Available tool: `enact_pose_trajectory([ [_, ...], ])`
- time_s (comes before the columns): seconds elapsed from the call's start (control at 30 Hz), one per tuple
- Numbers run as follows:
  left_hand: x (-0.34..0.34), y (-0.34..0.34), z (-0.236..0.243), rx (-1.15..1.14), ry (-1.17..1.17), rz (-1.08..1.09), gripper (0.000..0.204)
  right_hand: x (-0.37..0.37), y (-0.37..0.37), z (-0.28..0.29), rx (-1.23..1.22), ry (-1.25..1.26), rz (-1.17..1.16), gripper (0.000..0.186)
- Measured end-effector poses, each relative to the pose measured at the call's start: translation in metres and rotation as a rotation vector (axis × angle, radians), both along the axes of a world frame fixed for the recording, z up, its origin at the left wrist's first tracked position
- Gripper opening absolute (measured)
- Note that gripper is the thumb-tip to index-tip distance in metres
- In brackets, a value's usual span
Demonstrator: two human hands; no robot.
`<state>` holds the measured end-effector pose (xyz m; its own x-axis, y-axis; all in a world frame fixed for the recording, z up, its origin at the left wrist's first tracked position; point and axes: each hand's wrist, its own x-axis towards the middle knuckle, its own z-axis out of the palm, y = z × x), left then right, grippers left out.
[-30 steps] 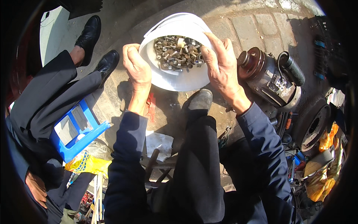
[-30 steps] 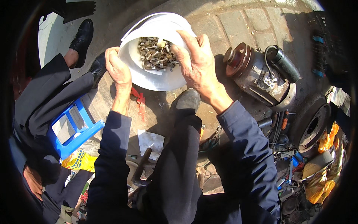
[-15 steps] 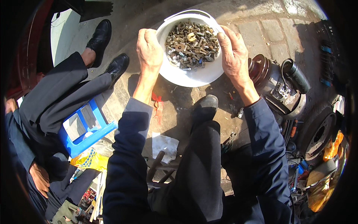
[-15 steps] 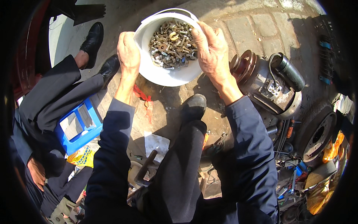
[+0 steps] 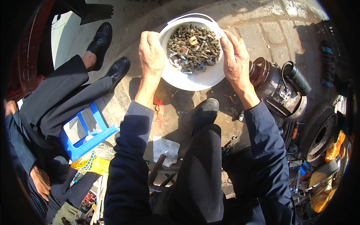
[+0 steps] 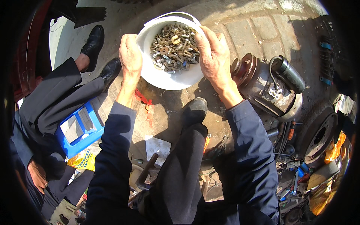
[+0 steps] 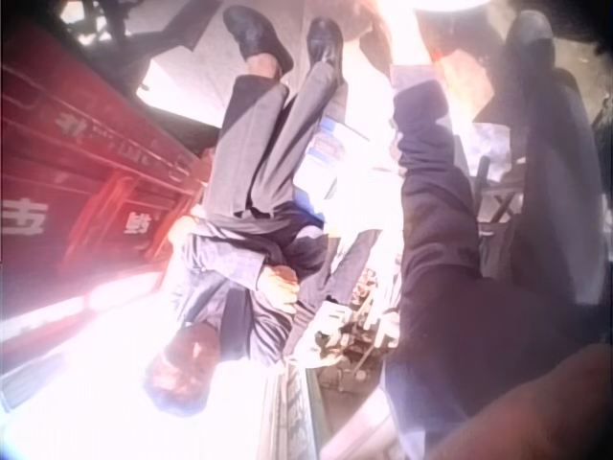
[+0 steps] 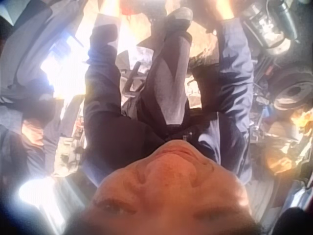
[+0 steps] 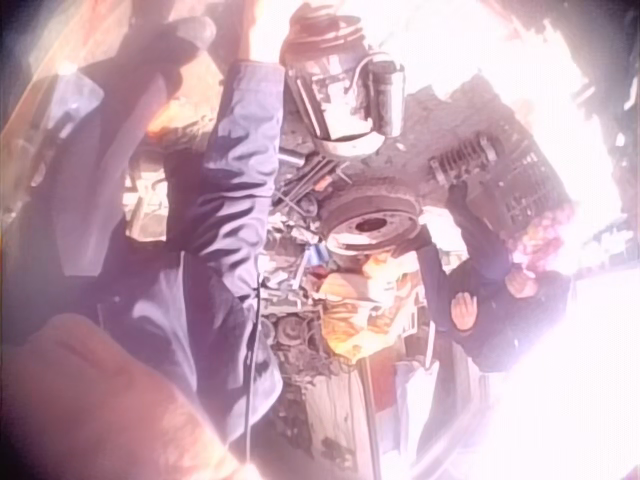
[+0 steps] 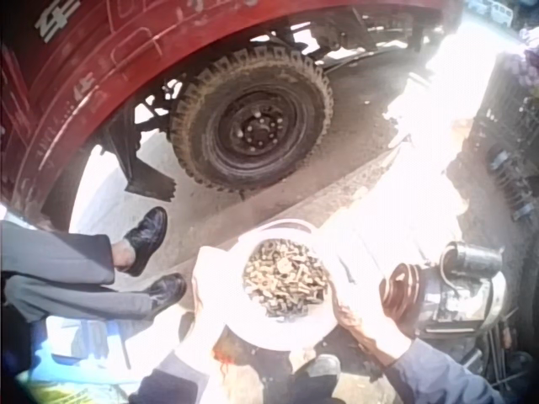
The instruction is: The person sharpens a screwdriver on a bench grinder, then handles small metal parts in a white bucket, and finally picks up and places a metal box among scrap items.
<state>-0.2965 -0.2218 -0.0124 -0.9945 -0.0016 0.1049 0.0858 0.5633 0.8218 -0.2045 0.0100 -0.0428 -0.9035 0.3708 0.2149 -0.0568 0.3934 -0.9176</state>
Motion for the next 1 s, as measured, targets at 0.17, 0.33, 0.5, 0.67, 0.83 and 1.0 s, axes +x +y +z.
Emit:
enact_pose_trajectory([
  [0.17,0.002,0.002,0.002,0.000,0.005,0.001,0.041,0.005,-0.001,-0.001,0.010,-0.002,-0.016,0.039],
  [0.33,-0.001,0.005,0.004,-0.006,-0.051,0.012,0.055,0.007,-0.004,-0.004,-0.130,-0.099,-0.046,0.041],
  [0.5,-0.013,0.004,0.002,0.007,-0.109,-0.043,0.063,0.012,-0.012,-0.003,-0.386,-0.263,-0.109,0.045],
  [0.67,-0.003,0.001,-0.003,0.094,-0.124,0.017,0.058,0.016,-0.021,0.007,-0.586,-0.196,-0.192,0.046],
  [0.83,0.027,0.007,-0.019,0.369,-0.152,0.249,0.058,-0.001,-0.010,0.016,-0.454,-0.067,-0.098,0.039],
  [1.0,0.030,0.040,-0.055,0.542,-0.103,0.355,0.064,-0.035,0.019,0.026,-0.151,-0.057,-0.027,0.032],
])
